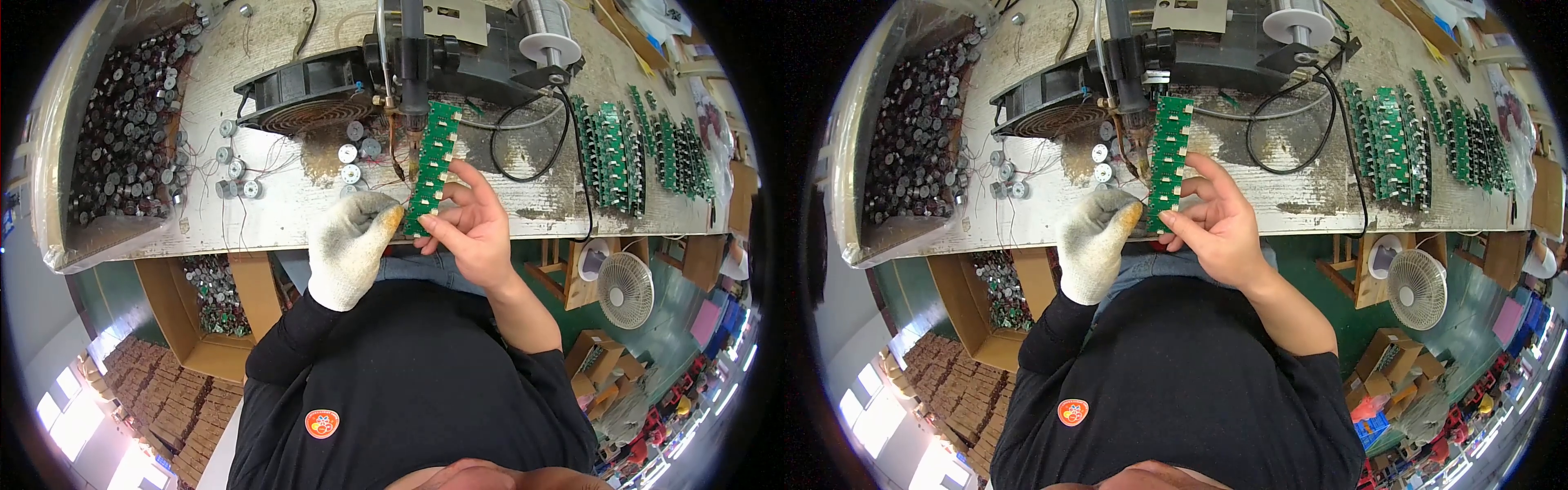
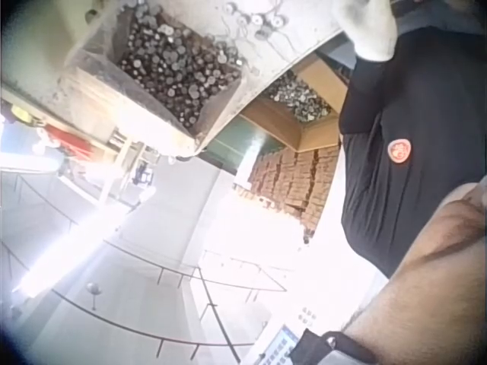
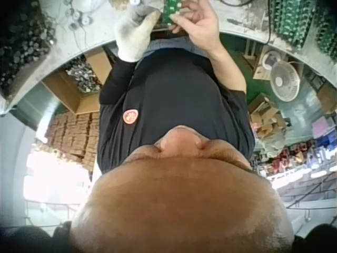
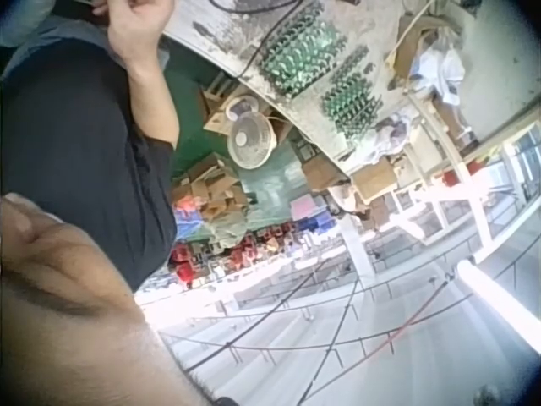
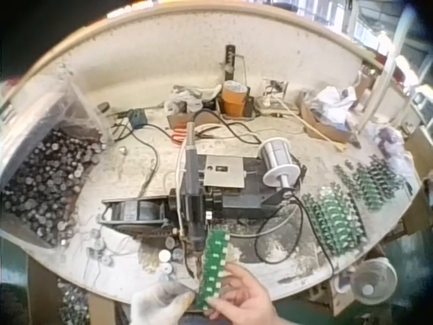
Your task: The person picks up a motor and positions its wires against a circuit board to solder them in place using a soldering iron. After repeating this process for several motors on the same board, they place the assembly into a box and pick up a new circuit board.
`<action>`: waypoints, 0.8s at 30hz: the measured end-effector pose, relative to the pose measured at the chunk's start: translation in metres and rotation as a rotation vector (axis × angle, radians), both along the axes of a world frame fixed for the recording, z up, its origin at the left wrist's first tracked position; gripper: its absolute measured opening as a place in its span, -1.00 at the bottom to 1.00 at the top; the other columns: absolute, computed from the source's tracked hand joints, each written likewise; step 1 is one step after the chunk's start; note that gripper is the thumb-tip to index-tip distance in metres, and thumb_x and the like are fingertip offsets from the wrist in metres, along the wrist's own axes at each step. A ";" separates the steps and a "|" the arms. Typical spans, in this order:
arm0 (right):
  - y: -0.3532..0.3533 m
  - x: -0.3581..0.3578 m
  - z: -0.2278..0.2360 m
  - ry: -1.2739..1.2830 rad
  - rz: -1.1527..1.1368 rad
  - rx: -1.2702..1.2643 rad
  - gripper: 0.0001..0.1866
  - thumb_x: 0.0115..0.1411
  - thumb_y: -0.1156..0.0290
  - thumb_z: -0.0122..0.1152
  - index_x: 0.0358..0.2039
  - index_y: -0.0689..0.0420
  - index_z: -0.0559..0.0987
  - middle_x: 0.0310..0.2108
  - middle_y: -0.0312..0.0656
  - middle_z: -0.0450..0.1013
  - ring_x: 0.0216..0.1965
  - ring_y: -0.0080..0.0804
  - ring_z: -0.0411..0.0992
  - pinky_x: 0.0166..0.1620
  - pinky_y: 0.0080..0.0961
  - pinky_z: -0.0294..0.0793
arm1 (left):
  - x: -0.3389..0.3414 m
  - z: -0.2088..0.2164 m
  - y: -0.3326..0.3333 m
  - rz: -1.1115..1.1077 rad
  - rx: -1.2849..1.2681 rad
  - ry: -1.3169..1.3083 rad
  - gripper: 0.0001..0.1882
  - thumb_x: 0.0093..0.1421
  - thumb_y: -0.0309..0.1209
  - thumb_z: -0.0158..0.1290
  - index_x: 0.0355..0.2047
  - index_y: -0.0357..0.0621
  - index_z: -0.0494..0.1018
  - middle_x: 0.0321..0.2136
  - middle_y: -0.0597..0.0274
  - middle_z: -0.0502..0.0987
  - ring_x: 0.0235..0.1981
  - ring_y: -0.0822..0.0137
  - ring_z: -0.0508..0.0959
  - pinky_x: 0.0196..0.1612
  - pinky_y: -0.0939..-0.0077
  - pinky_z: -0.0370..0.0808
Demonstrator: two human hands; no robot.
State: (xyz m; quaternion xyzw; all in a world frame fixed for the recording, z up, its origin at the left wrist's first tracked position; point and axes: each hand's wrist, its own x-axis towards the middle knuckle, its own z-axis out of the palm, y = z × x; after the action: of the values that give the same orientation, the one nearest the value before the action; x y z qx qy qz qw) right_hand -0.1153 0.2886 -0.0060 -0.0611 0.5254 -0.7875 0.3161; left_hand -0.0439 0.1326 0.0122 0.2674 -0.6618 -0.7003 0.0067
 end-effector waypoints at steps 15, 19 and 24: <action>-0.001 0.003 0.002 -0.007 0.006 -0.007 -0.28 0.08 0.79 0.08 0.23 0.21 0.07 -0.15 0.01 0.37 -0.48 -0.34 0.53 -0.47 -0.54 0.58 | -0.004 0.008 0.003 0.066 0.028 0.022 -0.85 0.20 -0.53 0.03 -0.27 -0.41 0.43 -0.41 0.16 0.53 -0.39 0.49 0.51 -0.31 0.62 0.47; -0.002 0.002 0.002 -0.005 0.002 -0.002 -0.29 0.08 0.79 0.08 0.23 0.21 0.07 -0.15 0.02 0.37 -0.48 -0.34 0.53 -0.47 -0.54 0.57 | -0.006 0.005 0.003 0.088 0.068 -0.011 -0.84 0.19 -0.53 0.04 -0.28 -0.42 0.42 -0.41 0.16 0.53 -0.39 0.49 0.51 -0.31 0.61 0.47; -0.001 0.002 0.005 -0.010 -0.003 -0.014 -0.30 0.08 0.79 0.08 0.22 0.21 0.08 -0.15 0.01 0.37 -0.49 -0.34 0.53 -0.47 -0.55 0.57 | -0.005 0.006 0.003 0.092 0.084 0.000 -0.84 0.19 -0.52 0.04 -0.27 -0.42 0.42 -0.41 0.16 0.53 -0.40 0.49 0.51 -0.33 0.61 0.47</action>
State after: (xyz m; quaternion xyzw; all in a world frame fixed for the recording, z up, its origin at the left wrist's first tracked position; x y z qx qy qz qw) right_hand -0.1134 0.2877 -0.0013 -0.0585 0.5183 -0.7920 0.3173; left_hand -0.0493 0.1357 0.0186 0.2976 -0.6187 -0.7265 0.0279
